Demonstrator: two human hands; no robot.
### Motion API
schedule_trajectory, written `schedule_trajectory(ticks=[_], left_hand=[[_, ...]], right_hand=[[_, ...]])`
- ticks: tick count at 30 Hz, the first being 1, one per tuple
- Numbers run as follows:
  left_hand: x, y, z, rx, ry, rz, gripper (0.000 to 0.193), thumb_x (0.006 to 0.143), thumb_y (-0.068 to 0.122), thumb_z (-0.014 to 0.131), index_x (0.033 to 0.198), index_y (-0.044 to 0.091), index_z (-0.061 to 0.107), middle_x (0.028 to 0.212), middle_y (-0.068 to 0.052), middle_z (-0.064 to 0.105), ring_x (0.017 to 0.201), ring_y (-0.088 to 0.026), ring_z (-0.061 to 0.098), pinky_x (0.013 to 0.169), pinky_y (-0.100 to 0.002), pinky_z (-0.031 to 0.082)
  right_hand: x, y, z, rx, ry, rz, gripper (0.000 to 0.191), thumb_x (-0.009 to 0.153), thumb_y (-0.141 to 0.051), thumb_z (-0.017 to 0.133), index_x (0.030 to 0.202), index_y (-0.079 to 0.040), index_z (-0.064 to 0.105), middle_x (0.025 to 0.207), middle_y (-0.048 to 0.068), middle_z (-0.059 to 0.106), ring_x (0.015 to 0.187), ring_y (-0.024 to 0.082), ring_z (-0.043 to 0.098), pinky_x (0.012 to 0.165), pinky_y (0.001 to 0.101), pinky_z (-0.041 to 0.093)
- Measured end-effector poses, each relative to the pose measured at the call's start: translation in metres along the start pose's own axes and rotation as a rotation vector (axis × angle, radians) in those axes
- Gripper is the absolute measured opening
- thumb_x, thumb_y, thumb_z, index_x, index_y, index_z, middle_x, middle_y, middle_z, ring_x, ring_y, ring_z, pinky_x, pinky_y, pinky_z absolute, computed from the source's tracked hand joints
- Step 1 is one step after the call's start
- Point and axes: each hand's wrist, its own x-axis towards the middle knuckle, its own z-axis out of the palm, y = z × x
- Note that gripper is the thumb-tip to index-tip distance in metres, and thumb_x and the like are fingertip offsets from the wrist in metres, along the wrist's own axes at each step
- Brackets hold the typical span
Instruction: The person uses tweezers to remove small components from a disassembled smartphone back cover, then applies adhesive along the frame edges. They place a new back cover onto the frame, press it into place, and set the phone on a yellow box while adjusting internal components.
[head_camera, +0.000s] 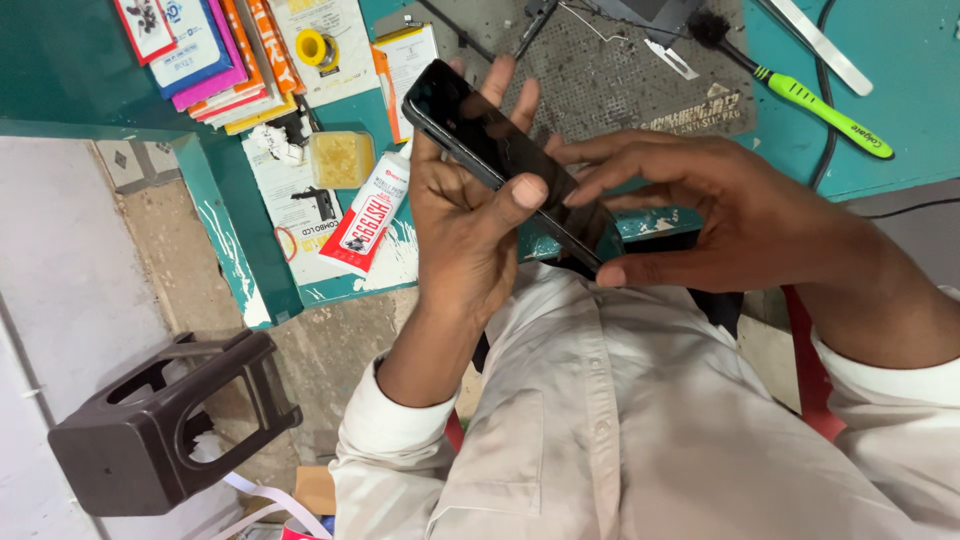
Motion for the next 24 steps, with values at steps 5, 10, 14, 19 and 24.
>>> schedule_trajectory(ticks=[5,10,14,19,24], left_hand=[[0.002,0.006,0.004,-0.007,-0.031,0.006,0.100,0.083,-0.004,0.088,0.161,0.005,0.027,0.165,-0.024,0.037,0.155,-0.039,0.038,0.123,-0.058,0.042],[0.002,0.010,0.004,-0.022,-0.063,-0.019,0.104,0.083,-0.007,0.085,0.165,0.006,0.024,0.162,-0.022,0.038,0.154,-0.038,0.039,0.121,-0.058,0.045],[0.002,0.010,0.004,-0.008,-0.051,-0.032,0.101,0.085,-0.007,0.082,0.166,0.003,0.022,0.152,-0.024,0.045,0.148,-0.042,0.046,0.118,-0.057,0.049],[0.003,0.016,0.011,-0.036,-0.046,-0.046,0.098,0.089,0.001,0.082,0.163,0.015,0.019,0.148,-0.024,0.046,0.141,-0.042,0.053,0.112,-0.056,0.054],[0.010,0.037,-0.004,-0.206,-0.079,-0.109,0.078,0.095,0.040,0.073,0.157,0.017,0.032,0.152,-0.027,0.050,0.128,-0.039,0.065,0.100,-0.050,0.061]], right_hand=[[0.000,-0.004,0.004,0.007,0.022,-0.011,0.053,0.079,-0.012,0.085,0.129,-0.011,0.066,0.158,0.016,0.049,0.149,0.031,0.049,0.115,0.0426,0.045],[0.000,-0.007,0.007,-0.126,0.005,-0.039,0.053,0.077,-0.016,0.087,0.127,-0.014,0.069,0.157,0.013,0.051,0.145,0.030,0.055,0.114,0.0408,0.051],[-0.005,-0.014,0.014,-0.393,0.013,-0.105,0.065,0.072,-0.028,0.089,0.131,-0.014,0.066,0.154,0.016,0.052,0.139,0.035,0.055,0.106,0.0439,0.051],[-0.014,-0.022,0.042,-0.766,0.127,-0.179,0.064,0.078,-0.023,0.085,0.136,-0.010,0.062,0.142,0.015,0.059,0.108,0.032,0.067,0.084,0.0414,0.058],[-0.016,-0.011,0.041,-0.708,0.234,-0.296,0.058,0.085,-0.022,0.087,0.132,0.000,0.061,0.125,0.016,0.068,0.077,0.019,0.071,0.058,0.0289,0.055]])
